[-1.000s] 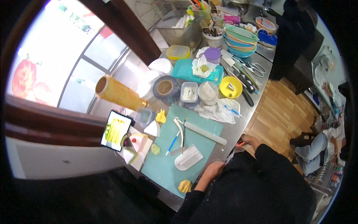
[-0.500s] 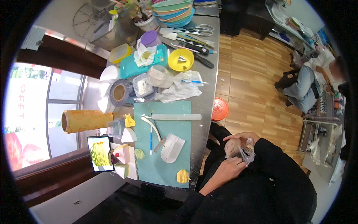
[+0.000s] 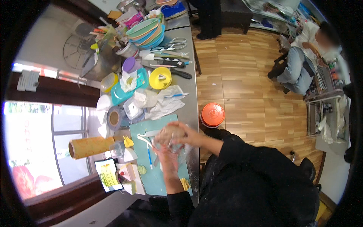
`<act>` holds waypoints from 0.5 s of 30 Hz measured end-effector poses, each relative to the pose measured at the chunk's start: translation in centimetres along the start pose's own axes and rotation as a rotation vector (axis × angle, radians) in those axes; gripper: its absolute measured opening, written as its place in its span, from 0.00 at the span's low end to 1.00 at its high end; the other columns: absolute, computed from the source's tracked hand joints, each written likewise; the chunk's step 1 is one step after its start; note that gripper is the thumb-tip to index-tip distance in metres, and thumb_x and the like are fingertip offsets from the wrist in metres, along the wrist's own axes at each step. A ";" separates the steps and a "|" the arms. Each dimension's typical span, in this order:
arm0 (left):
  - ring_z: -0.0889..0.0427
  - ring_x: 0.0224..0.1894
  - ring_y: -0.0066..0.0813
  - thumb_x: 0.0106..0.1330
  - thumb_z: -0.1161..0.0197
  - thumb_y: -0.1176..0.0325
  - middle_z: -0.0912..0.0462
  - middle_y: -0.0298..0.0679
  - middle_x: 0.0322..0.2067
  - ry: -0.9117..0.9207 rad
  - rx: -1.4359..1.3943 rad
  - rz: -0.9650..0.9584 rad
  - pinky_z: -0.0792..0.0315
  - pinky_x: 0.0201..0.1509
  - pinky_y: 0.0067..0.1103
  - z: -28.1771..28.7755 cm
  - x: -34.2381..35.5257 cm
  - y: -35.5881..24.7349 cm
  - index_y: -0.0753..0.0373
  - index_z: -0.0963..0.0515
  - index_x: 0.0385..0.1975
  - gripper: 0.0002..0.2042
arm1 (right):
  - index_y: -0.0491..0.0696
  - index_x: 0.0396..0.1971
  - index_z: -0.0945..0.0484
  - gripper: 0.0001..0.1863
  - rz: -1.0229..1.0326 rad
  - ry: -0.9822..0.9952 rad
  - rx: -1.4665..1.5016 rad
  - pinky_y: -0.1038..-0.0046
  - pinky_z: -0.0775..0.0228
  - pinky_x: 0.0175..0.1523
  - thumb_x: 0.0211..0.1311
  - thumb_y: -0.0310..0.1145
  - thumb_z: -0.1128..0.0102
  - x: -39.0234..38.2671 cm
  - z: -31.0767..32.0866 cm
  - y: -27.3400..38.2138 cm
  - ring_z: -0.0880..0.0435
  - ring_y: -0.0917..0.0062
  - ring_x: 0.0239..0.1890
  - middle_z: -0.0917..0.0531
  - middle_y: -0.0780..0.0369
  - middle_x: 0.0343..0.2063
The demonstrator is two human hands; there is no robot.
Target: The person kneads and shapes a yellow dough-like material on a cutting board, repeatedly rolling and folding it. They briefly retrieve a wrapped item from a container on the floor, then return to shaping the dough while referencing a tablet on the table.
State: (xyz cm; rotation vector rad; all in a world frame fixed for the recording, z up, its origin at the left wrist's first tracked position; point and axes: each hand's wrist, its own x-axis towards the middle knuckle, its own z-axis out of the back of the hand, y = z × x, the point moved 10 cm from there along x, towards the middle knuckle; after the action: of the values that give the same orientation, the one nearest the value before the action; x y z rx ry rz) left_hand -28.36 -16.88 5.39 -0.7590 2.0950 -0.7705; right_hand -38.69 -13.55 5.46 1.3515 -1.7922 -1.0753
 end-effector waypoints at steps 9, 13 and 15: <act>0.34 0.51 0.32 0.41 0.31 0.73 0.37 0.42 0.48 0.003 0.712 -0.143 0.35 0.54 0.27 1.2 1.9 3.0 0.62 0.48 0.55 0.40 | 0.48 0.56 0.37 0.28 -0.293 -0.269 -0.472 0.71 0.33 0.51 0.53 0.34 0.43 -13.4 14.6 -6.1 0.25 0.70 0.47 0.27 0.55 0.48; 0.33 0.49 0.31 0.39 0.28 0.70 0.36 0.41 0.46 0.309 0.654 0.123 0.35 0.53 0.27 -3.4 0.6 11.2 0.61 0.45 0.52 0.39 | 0.45 0.49 0.29 0.18 -0.648 -0.689 -0.377 0.81 0.30 0.33 0.56 0.26 0.49 -22.7 27.2 -10.7 0.23 0.83 0.27 0.20 0.64 0.29; 0.32 0.48 0.31 0.38 0.27 0.69 0.35 0.41 0.45 0.425 0.694 0.198 0.35 0.53 0.27 -6.3 -0.2 16.3 0.61 0.44 0.51 0.39 | 0.45 0.47 0.28 0.17 -0.727 -0.709 -0.365 0.83 0.30 0.30 0.56 0.26 0.48 -24.9 32.0 -12.7 0.22 0.84 0.27 0.20 0.64 0.28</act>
State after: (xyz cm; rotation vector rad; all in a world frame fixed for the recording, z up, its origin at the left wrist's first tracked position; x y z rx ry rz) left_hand -37.55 -4.54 -2.99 -0.0048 1.9970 -1.5259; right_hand -54.02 16.04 -20.93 1.5269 -1.4020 -2.3803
